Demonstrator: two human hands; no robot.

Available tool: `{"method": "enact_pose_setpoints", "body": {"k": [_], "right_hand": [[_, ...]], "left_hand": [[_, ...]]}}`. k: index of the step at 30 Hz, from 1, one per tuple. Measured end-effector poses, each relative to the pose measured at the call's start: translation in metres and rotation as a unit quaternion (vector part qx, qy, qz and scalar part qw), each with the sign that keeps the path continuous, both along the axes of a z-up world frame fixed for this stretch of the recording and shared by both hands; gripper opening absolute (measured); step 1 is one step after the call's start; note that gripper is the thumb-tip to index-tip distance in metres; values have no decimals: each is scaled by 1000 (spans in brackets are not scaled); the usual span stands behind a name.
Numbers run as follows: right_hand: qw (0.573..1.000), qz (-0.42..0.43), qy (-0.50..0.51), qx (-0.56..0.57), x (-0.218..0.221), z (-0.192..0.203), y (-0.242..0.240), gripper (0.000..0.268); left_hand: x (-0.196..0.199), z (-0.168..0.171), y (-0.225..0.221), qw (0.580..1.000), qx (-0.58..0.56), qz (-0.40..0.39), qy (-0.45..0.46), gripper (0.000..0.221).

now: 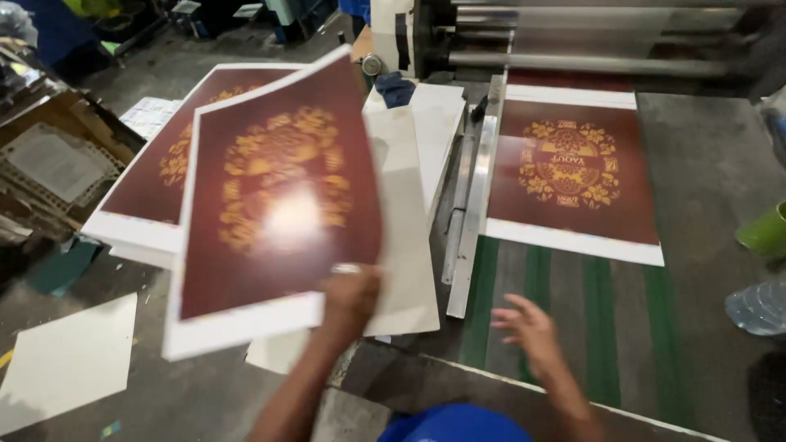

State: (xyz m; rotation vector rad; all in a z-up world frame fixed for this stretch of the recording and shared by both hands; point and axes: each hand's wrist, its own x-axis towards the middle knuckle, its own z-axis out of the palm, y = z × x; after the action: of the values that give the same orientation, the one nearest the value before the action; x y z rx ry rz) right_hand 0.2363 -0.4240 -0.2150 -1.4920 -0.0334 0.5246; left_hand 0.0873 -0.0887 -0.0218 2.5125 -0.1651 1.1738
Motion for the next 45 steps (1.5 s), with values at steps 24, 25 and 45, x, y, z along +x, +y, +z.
{"method": "enact_pose_setpoints", "body": {"k": [24, 25, 45], "right_hand": [[921, -376, 8, 98, -78, -79, -176, 29], [919, -382, 12, 96, -79, -82, -185, 29], [961, -258, 19, 101, 75, -47, -145, 37]], "left_hand": [[-47, -21, 154, 847, 168, 488, 125, 92], [-46, -27, 159, 850, 171, 482, 127, 92], [-54, 39, 203, 832, 226, 413, 293, 23]]}}
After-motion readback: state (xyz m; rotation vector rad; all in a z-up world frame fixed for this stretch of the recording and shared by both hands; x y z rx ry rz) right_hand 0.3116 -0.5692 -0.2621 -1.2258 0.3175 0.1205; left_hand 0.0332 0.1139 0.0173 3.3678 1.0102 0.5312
